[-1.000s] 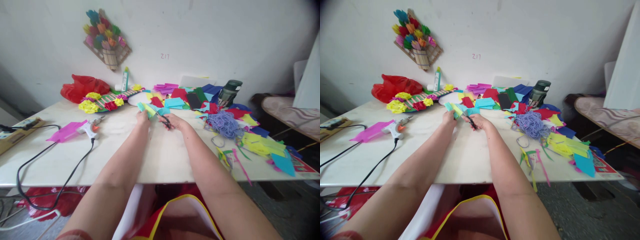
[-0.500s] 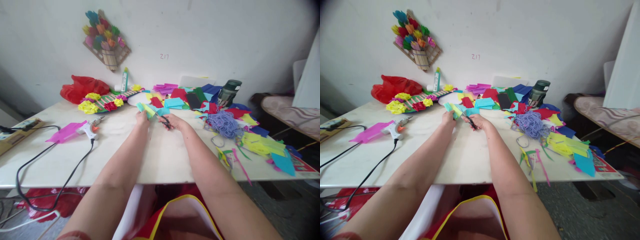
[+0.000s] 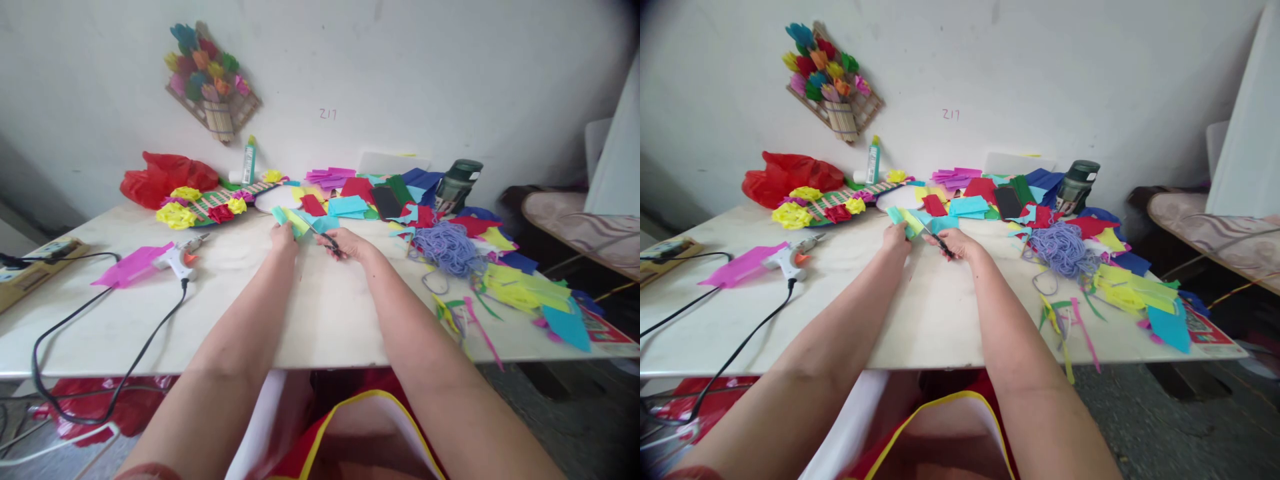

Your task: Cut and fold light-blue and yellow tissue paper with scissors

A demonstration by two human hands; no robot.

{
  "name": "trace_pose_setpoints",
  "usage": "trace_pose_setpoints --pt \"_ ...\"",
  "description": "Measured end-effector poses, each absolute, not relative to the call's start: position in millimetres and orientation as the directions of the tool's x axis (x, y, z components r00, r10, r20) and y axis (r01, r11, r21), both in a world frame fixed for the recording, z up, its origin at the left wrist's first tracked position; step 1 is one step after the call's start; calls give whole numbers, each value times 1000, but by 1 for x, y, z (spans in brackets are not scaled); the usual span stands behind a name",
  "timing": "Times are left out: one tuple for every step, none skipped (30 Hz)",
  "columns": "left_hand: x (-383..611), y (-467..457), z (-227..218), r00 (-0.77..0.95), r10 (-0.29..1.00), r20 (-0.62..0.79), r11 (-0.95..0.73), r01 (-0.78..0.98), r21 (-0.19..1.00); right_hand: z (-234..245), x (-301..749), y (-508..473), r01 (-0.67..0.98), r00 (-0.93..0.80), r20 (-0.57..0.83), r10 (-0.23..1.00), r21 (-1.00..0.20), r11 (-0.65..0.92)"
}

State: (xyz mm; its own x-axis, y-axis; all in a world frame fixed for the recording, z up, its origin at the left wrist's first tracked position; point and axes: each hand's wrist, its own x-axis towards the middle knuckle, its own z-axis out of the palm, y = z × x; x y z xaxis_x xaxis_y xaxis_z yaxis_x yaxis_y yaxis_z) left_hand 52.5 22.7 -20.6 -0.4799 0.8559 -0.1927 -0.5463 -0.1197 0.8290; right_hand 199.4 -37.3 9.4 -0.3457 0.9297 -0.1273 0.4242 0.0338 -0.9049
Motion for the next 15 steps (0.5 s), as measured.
trace_pose_setpoints --pt "52 23 -21 -482 854 -194 -120 -545 830 9 199 -37 426 -343 -127 931 -904 33" --pt "52 23 -21 -485 853 -194 -119 -542 832 9 199 -37 429 -339 -127 932 -903 33" --pt "52 23 -21 -488 851 -194 -118 -537 835 9 199 -37 432 -334 -125 934 -901 33" --pt "52 24 -21 -492 849 -194 -118 -533 838 9 198 -37 434 -330 -125 936 -900 33" --pt "52 24 -21 -494 848 -193 -118 -532 839 9 198 -37 435 -327 -124 937 -900 32" --pt "52 24 -21 -495 847 -195 -118 -532 838 9 198 -37 435 -325 -124 938 -900 32" --pt "52 24 -21 -495 846 -197 -119 -535 836 9 198 -37 435 -324 -123 938 -900 32" --pt "52 24 -21 -494 846 -199 -119 -539 834 8 198 -37 437 -324 -123 938 -899 33" --pt "51 24 -21 -493 847 -199 -121 -544 830 8 198 -36 439 -325 -122 938 -898 35" --pt "51 24 -22 -491 848 -199 -123 -548 827 8 198 -36 443 -323 -122 938 -896 36" --pt "51 24 -22 -491 848 -200 -124 -551 826 8 198 -36 447 -321 -119 940 -894 40" --pt "51 24 -22 -493 846 -204 -123 -552 825 9 198 -36 451 -320 -117 940 -891 42" --pt "51 24 -22 -497 843 -207 -123 -551 825 9 198 -37 454 -317 -115 941 -890 45" --pt "51 25 -22 -501 839 -210 -121 -549 827 9 198 -37 456 -316 -113 942 -889 46" --pt "50 25 -22 -506 836 -212 -120 -546 829 9 198 -37 455 -314 -113 943 -889 46"
